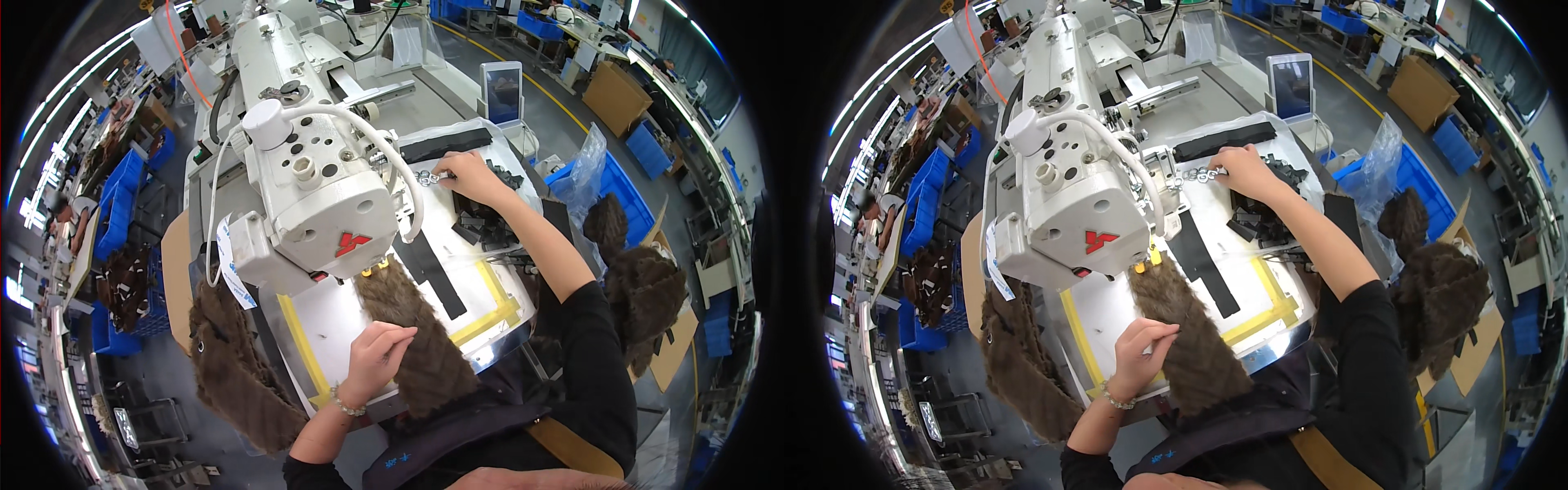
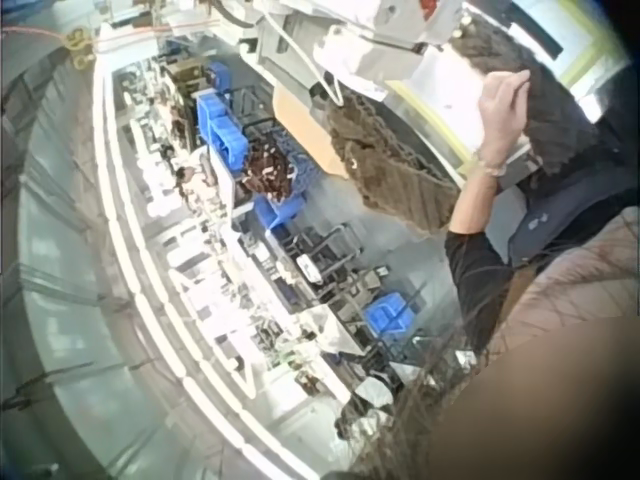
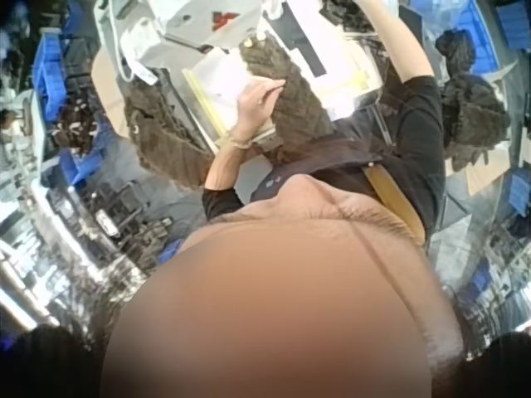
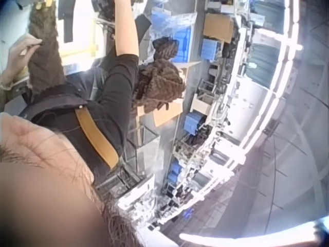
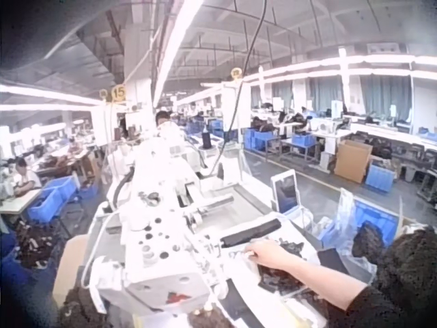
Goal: Sewing strips of textured material together using an industrial sewing machine in a workshop.
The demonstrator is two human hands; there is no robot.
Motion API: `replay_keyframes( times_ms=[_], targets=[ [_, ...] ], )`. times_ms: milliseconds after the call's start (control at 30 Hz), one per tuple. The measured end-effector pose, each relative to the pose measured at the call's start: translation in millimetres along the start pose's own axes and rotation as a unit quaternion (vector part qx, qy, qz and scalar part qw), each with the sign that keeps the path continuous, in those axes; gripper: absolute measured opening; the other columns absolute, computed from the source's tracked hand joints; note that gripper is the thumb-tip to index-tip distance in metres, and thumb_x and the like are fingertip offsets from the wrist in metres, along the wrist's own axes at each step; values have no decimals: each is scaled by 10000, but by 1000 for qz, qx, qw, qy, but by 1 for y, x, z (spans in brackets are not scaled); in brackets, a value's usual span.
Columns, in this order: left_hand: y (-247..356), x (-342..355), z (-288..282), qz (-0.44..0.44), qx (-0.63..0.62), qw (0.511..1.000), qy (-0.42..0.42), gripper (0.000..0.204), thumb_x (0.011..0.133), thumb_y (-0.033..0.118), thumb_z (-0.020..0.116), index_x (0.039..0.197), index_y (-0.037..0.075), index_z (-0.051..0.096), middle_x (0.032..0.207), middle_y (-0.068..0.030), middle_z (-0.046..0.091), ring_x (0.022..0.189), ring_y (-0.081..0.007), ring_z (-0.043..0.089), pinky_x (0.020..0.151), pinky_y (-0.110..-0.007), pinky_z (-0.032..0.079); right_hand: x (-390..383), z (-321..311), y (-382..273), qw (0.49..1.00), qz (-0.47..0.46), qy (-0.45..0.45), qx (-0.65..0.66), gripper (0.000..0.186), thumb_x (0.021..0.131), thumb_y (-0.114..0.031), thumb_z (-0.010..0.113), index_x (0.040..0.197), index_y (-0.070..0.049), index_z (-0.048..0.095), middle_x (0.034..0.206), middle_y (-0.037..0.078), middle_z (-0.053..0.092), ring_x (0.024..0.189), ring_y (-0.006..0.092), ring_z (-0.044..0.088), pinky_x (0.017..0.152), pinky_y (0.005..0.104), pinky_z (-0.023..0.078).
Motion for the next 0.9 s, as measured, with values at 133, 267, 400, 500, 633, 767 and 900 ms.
replay_keyframes(
  times_ms=[133, 267, 400, 500, 633, 767, 900],
  targets=[
    [-4, 0, 1, 45, 31, 998, -11, 194, 746, -30, 738, 915, 59, 702, 816, -54, 646, 699, -195, 617, 599, -290, 504, 17, 27, 5, 998, 39, -24, -46, 161, 765, -122, 698, 920, -81, 705, 897, 79, 645, 906, 229, 612, 869, 366, 353],
    [-5, 0, 0, 57, 41, 998, -4, 201, 739, -32, 738, 915, 57, 702, 803, -54, 649, 686, -199, 619, 591, -295, 505, 28, 38, 10, 992, -7, -36, -124, 156, 754, -103, 678, 906, -69, 692, 862, 79, 650, 866, 248, 621, 845, 367, 377],
    [-2, 3, 3, 65, 30, 997, -8, 202, 731, -44, 731, 904, 55, 699, 804, -54, 654, 674, -201, 622, 581, -296, 504, 23, 36, 10, 976, -47, -15, -212, 60, 739, -82, 643, 794, -68, 664, 796, 94, 655, 813, 268, 636, 820, 385, 400],
    [-4, 0, -2, 87, 66, 994, -4, 203, 721, -54, 724, 889, 53, 688, 808, -55, 658, 669, -201, 625, 576, -293, 504, 4, 18, -19, 990, -22, 56, -128, 46, 733, -62, 664, 778, -54, 657, 766, 104, 658, 748, 251, 634, 800, 364, 427],
    [-1, 1, -14, 75, 95, 992, 45, 215, 701, -62, 726, 868, 59, 664, 818, -52, 669, 684, -202, 636, 578, -288, 507, -63, -7, -88, 953, 83, -9, 293, 58, 747, 18, 664, 777, -31, 674, 704, 24, 650, 625, 83, 565, 574, 236, 453],
    [-1, 10, -18, 80, 87, 989, 85, 224, 686, -69, 728, 853, 61, 652, 841, -55, 683, 709, -210, 652, 598, -282, 519, -145, 14, -140, 769, 229, -112, 586, 41, 837, 22, 665, 857, -2, 640, 769, 45, 684, 706, 82, 660, 634, 213, 507],
    [14, 0, -27, 164, 85, 980, 72, 277, 672, -97, 732, 885, 49, 632, 874, -81, 685, 765, -213, 683, 653, -294, 548, -168, 44, -183, 563, 341, 7, 752, 79, 880, 17, 650, 924, -8, 589, 885, 98, 688, 858, 176, 704, 722, 248, 576]
  ],
)
Point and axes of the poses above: each hand's wrist, its own x-axis towards the middle knuckle, its own z-axis out of the palm, y = z × x, the point moved 2 cm from there along x, towards the middle knuckle
